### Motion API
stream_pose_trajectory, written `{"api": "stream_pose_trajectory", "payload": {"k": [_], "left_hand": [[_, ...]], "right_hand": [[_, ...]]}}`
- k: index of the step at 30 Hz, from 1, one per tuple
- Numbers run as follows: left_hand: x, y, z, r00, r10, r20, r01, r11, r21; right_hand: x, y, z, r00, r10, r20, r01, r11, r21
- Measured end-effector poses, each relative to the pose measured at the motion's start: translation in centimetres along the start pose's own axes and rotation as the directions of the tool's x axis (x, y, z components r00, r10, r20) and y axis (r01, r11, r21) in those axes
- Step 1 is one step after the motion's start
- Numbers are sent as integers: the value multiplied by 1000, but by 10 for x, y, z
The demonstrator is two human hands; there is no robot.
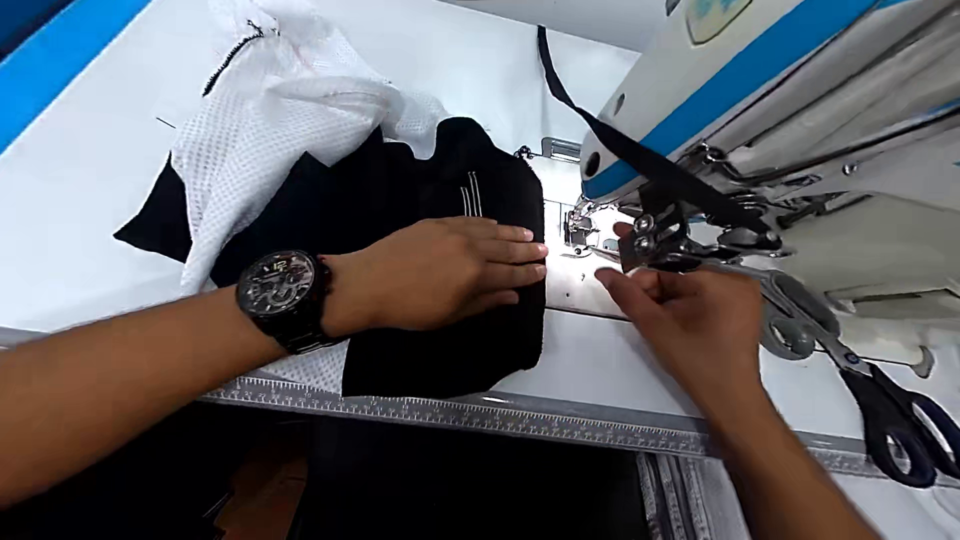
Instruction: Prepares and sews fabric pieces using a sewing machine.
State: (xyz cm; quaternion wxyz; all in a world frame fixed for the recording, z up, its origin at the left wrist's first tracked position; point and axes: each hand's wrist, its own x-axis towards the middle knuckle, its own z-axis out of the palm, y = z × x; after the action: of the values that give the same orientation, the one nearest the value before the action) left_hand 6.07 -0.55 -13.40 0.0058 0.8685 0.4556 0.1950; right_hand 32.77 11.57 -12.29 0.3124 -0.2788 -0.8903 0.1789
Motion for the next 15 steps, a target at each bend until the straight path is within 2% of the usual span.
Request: {"api": "stream_pose_trajectory", "payload": {"k": [2, 4, 8, 12, 15], "left_hand": [[8, -1, 4, 999, 9, -39, -9, 1000, 0], [17, -4, 4, 999, 20, -44, -20, 1000, 12], [31, -15, -7, 996, 84, 13, -84, 996, 10], [26, -24, 0, 993, 104, -50, -105, 994, -13], [24, -20, 1, 995, 86, -52, -86, 996, 14]], "right_hand": [[14, 9, 6, 993, -114, 11, 113, 993, 32], [21, 13, 14, 987, -158, 11, 157, 987, 31], [27, 13, 21, 995, -92, 32, 91, 995, 33], [22, 11, 20, 992, -119, 38, 120, 992, -42], [23, 12, 19, 992, -109, 68, 109, 994, 10]]}}
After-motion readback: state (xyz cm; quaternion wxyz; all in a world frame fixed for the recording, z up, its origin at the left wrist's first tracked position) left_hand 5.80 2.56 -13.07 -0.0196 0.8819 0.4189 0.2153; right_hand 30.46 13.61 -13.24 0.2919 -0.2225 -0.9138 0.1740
